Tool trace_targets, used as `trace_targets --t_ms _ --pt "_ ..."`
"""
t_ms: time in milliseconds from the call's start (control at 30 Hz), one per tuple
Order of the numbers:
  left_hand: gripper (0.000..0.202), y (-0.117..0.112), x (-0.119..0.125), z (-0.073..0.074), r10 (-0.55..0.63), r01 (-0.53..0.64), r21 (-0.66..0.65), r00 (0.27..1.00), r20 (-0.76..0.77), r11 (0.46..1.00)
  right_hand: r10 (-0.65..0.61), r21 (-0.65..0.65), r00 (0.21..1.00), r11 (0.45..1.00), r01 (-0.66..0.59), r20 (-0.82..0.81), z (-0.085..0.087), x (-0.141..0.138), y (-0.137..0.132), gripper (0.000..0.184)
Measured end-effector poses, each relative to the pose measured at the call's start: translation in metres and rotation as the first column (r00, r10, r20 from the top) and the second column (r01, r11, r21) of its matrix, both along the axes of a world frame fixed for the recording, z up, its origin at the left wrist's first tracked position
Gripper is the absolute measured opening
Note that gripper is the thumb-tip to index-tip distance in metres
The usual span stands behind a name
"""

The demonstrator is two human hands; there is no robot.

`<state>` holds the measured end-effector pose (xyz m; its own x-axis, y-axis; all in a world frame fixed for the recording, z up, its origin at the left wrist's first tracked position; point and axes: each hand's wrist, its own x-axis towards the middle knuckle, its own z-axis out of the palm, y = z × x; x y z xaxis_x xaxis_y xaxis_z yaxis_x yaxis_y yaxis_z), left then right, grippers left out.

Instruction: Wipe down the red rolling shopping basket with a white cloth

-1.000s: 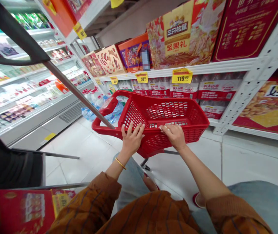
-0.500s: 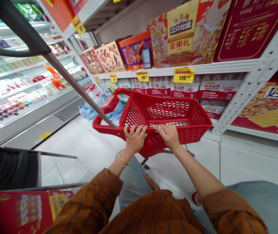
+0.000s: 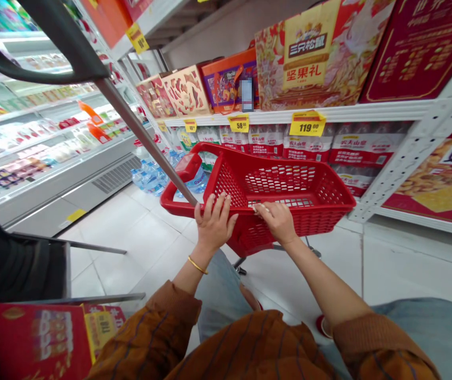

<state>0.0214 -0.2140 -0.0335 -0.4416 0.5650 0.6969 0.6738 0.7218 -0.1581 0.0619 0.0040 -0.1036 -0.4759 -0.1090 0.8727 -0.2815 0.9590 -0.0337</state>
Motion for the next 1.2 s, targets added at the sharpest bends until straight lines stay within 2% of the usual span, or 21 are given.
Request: trace_targets --t_ms 67,200,333,467,633,833,933,1033,1133,1200 --pt "0.051 -0.010 -0.002 0.003 0.053 -0.052 0.056 0.999 -0.011 0.997 0.001 -0.022 1.000 1.000 -0.001 0.005 -0.001 0.001 0.001 0.025" --pt "0.040 -0.019 -0.007 -0.002 0.010 -0.010 0.062 1.000 -0.006 0.998 -0.006 -0.046 1.000 0.999 0.006 -0.004 -0.003 0.004 -0.003 0.024" --pt "0.044 -0.019 -0.007 -0.006 -0.020 0.019 0.081 1.000 0.007 0.997 -0.037 -0.044 0.999 0.998 0.037 -0.010 -0.001 0.003 -0.013 0.023" --pt "0.049 -0.020 -0.005 -0.004 -0.039 0.037 0.062 0.999 0.028 0.997 -0.028 -0.034 0.998 0.999 0.026 -0.050 0.002 -0.002 -0.025 0.023" --pt "0.053 -0.018 -0.003 -0.004 -0.033 0.033 0.068 0.999 -0.001 0.997 -0.012 -0.060 0.999 0.998 0.009 -0.052 0.010 -0.010 -0.045 0.023" --pt "0.053 -0.012 0.000 -0.005 -0.039 0.035 0.068 0.998 0.055 0.997 0.028 -0.090 0.998 0.995 -0.033 -0.055 0.025 -0.016 -0.073 0.026" --pt "0.055 -0.014 0.000 -0.002 -0.068 0.066 0.042 0.997 0.046 0.997 0.051 -0.088 0.997 0.995 -0.055 -0.051 0.029 -0.016 -0.071 0.028" --pt "0.058 -0.021 0.000 0.000 -0.105 0.106 0.016 0.994 -0.039 0.994 0.136 -0.040 0.990 0.990 -0.137 -0.022 0.033 -0.012 -0.059 0.031" --pt "0.058 -0.027 0.001 -0.005 -0.075 0.081 0.040 0.989 -0.125 0.996 0.204 -0.010 0.979 0.979 -0.204 0.011 0.036 -0.009 -0.048 0.034" --pt "0.059 -0.027 0.001 -0.011 -0.077 0.085 0.060 0.989 -0.124 0.995 0.219 -0.023 0.975 0.975 -0.219 0.028 0.037 -0.007 -0.047 0.035"
